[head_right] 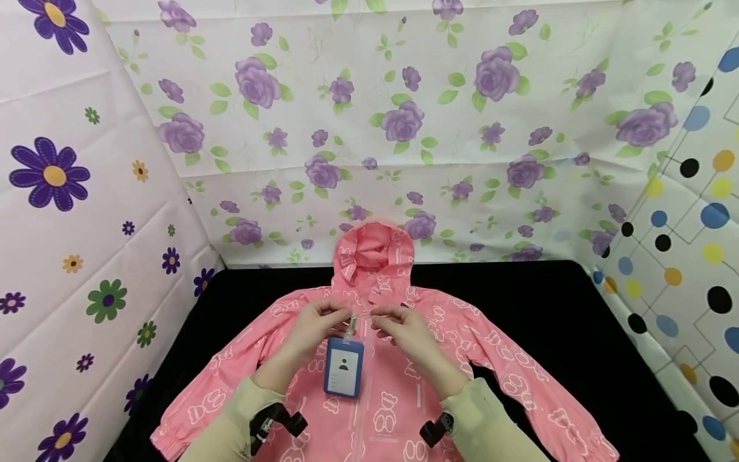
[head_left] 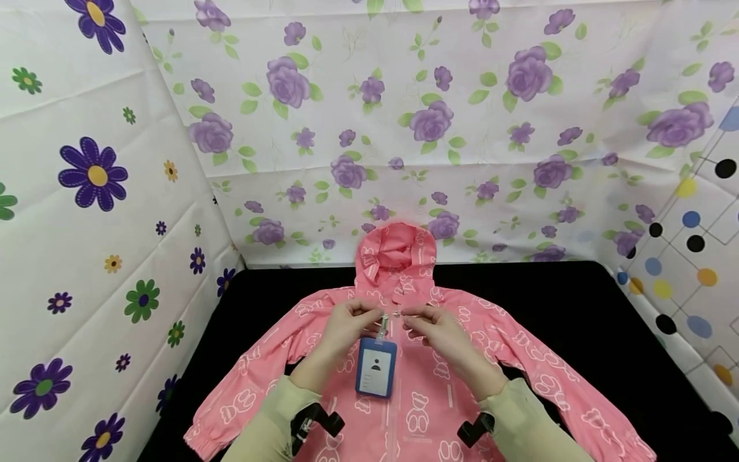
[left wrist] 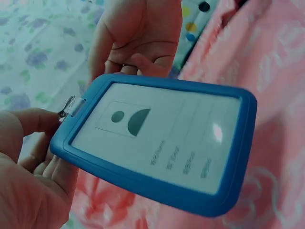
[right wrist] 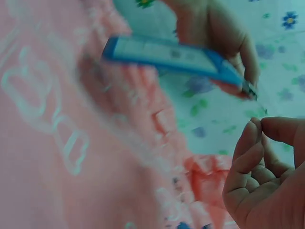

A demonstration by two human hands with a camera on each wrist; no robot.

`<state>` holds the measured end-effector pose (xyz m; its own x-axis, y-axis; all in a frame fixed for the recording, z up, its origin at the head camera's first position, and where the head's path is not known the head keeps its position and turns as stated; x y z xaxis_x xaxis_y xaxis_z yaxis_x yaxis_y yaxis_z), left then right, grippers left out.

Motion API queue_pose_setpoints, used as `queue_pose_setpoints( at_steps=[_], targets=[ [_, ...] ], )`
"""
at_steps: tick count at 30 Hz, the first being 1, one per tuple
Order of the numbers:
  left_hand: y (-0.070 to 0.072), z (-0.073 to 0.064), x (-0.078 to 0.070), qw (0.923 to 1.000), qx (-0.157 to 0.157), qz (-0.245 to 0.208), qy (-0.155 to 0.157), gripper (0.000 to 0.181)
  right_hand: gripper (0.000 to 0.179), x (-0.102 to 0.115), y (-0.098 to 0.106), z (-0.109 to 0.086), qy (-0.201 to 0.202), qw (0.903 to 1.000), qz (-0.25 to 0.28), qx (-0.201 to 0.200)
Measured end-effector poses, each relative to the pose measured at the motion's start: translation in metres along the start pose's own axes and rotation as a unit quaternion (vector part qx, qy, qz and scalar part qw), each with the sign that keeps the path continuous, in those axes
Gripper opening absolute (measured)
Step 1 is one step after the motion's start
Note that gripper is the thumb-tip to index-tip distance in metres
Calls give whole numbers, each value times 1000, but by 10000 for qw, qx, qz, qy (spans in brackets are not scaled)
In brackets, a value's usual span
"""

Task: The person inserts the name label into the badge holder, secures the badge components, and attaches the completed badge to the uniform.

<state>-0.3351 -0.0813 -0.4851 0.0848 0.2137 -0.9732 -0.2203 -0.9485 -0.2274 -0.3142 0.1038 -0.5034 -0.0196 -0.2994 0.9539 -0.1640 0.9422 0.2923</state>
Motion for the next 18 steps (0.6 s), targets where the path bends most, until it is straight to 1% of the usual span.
queue_pose_setpoints(
  at_steps=[2,4,7,12,18],
  targets=[
    [13,0,8,9997,-183,4,156,19,29,-6,-6,8,47,9998,-204,55],
    [25,-1,16,9992,-294,4,285,21,26,-11,-13,17,162,9985,-505,103],
    [40,-2,26,9983,-414,85,406,22,21,-13,-21,27,425,9929,-1110,96],
    [56,-1,37,9964,-562,352,522,20,17,-10,-35,40,731,9753,-2086,-28],
    [63,4,46,9934,-700,686,599,20,17,-3,-50,61,1048,9529,-2834,-252]
  ],
)
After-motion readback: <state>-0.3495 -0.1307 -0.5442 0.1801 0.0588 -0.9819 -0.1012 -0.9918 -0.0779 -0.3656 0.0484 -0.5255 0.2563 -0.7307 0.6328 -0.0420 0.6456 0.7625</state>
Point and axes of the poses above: each hand's wrist, its own z-axis towards the middle knuckle, its own y-axis out of the back of the hand, x = y × z, the point moved 10 cm from there along z, towards the middle knuckle, and after that the axes turned 11 degrees about -z, right-handed, at the moved point
